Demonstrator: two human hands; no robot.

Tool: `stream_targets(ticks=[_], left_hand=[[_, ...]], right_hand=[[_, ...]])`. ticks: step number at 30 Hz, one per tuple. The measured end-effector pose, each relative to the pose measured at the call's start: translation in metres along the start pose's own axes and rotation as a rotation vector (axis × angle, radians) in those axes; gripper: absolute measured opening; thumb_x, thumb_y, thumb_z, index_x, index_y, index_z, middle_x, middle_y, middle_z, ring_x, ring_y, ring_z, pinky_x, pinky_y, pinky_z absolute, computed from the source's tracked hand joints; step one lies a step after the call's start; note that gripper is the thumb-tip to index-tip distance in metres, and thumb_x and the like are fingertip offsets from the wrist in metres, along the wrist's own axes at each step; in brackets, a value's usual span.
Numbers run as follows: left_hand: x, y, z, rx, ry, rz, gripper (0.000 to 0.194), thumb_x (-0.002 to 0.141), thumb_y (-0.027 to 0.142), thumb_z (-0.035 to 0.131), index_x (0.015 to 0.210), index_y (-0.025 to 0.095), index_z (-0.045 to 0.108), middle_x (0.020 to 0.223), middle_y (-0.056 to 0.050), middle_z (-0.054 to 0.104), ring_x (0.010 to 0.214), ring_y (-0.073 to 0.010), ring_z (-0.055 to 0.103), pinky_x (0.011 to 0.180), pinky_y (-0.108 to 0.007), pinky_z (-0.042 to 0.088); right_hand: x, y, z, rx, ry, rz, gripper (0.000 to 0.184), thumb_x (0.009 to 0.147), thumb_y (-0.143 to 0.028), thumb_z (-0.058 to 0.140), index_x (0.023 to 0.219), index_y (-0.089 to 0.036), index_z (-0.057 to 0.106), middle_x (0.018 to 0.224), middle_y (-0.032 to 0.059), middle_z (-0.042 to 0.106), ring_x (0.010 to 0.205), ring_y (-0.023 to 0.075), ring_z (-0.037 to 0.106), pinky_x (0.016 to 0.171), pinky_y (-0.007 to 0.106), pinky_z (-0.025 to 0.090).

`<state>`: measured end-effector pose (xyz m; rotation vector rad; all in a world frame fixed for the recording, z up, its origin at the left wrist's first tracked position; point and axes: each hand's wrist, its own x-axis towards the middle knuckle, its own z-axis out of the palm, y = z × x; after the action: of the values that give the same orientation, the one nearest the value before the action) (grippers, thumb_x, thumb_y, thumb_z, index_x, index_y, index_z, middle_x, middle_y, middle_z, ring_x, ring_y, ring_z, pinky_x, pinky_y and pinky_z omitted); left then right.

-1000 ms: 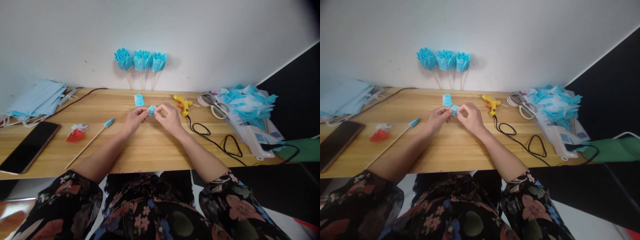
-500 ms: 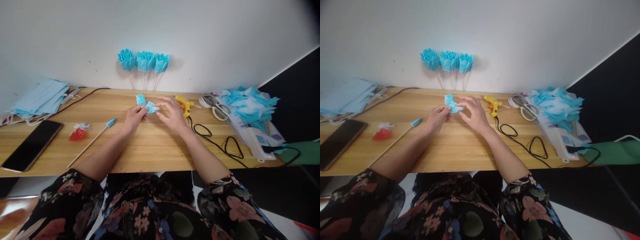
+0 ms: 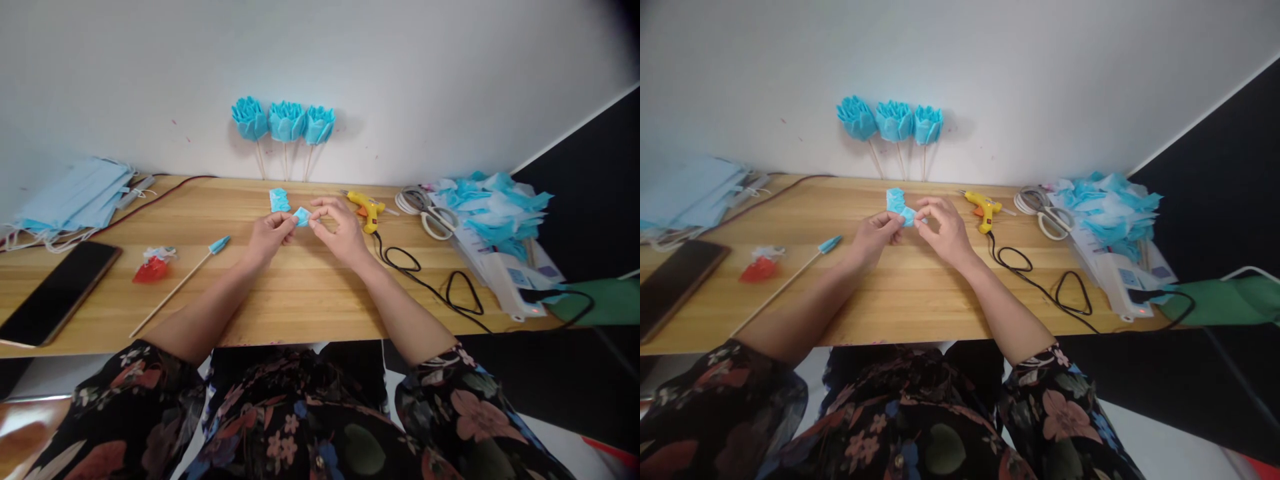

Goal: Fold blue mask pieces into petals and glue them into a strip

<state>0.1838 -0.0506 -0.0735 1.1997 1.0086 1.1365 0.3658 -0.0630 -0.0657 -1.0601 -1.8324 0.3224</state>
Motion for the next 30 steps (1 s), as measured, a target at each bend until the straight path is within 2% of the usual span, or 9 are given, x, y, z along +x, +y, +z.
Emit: stream_targets(ticks=[5,12,17,20,25,30], left_hand=[[-0.001,0.000,0.001,0.030,-0.029,-0.002,0.027,0.074,0.041,0.075,0.067,0.018,0.063,0.057,0.003,0.057,0.050,-0.0069,0.046,0.052,-0.022,0.038],[-0.002,0.003,0.001,0.030,-0.074,-0.016,0.028,0.073,0.041,0.075,0.065,0.018,0.062,0.057,0.003,0.057,0.050,-0.0072,0.046,0.052,-0.022,0.038],[-0.002,0.003,0.000,0.029,-0.101,-0.010,0.031,0.075,0.043,0.077,0.064,0.018,0.062,0.057,0.002,0.057,0.051,-0.0076,0.047,0.053,-0.023,0.038],[-0.001,-0.002,-0.001,-0.003,-0.132,-0.008,0.039,0.076,0.051,0.077,0.064,0.018,0.062,0.057,0.001,0.058,0.050,-0.0080,0.047,0.051,-0.023,0.037],[0.001,-0.007,0.000,-0.120,-0.188,-0.047,0.053,0.080,0.068,0.070,0.069,0.017,0.061,0.063,-0.003,0.062,0.052,-0.0097,0.054,0.050,-0.023,0.039],[0.000,-0.004,0.001,-0.180,-0.169,-0.110,0.051,0.085,0.068,0.065,0.080,0.017,0.063,0.065,-0.003,0.064,0.053,-0.0108,0.056,0.052,-0.023,0.041]], right_hand=[[0.000,0.002,0.002,0.160,-0.027,0.153,0.005,0.085,-0.027,0.064,0.082,-0.023,0.064,0.110,0.0058,0.075,0.105,0.0216,0.069,0.098,0.042,0.053],[0.000,0.005,0.006,0.295,-0.068,0.314,0.014,0.082,-0.035,0.066,0.080,-0.022,0.061,0.082,0.0011,0.071,0.076,0.0162,0.065,0.078,0.035,0.053],[0.000,0.008,0.008,0.402,-0.055,0.380,0.021,0.079,-0.035,0.069,0.092,-0.024,0.057,0.082,-0.0008,0.069,0.075,0.0151,0.064,0.073,0.032,0.052],[0.000,0.008,0.008,0.427,-0.040,0.388,0.027,0.079,-0.034,0.069,0.101,-0.024,0.056,0.083,-0.0015,0.070,0.076,0.0149,0.065,0.074,0.032,0.052],[0.001,0.008,0.006,0.391,-0.001,0.346,0.028,0.081,-0.033,0.067,0.105,-0.024,0.056,0.082,-0.0022,0.068,0.077,0.0149,0.066,0.075,0.031,0.051],[0.000,0.008,0.006,0.371,0.006,0.308,0.028,0.082,-0.029,0.065,0.108,-0.023,0.057,0.082,-0.0023,0.068,0.076,0.0146,0.065,0.074,0.031,0.050]])
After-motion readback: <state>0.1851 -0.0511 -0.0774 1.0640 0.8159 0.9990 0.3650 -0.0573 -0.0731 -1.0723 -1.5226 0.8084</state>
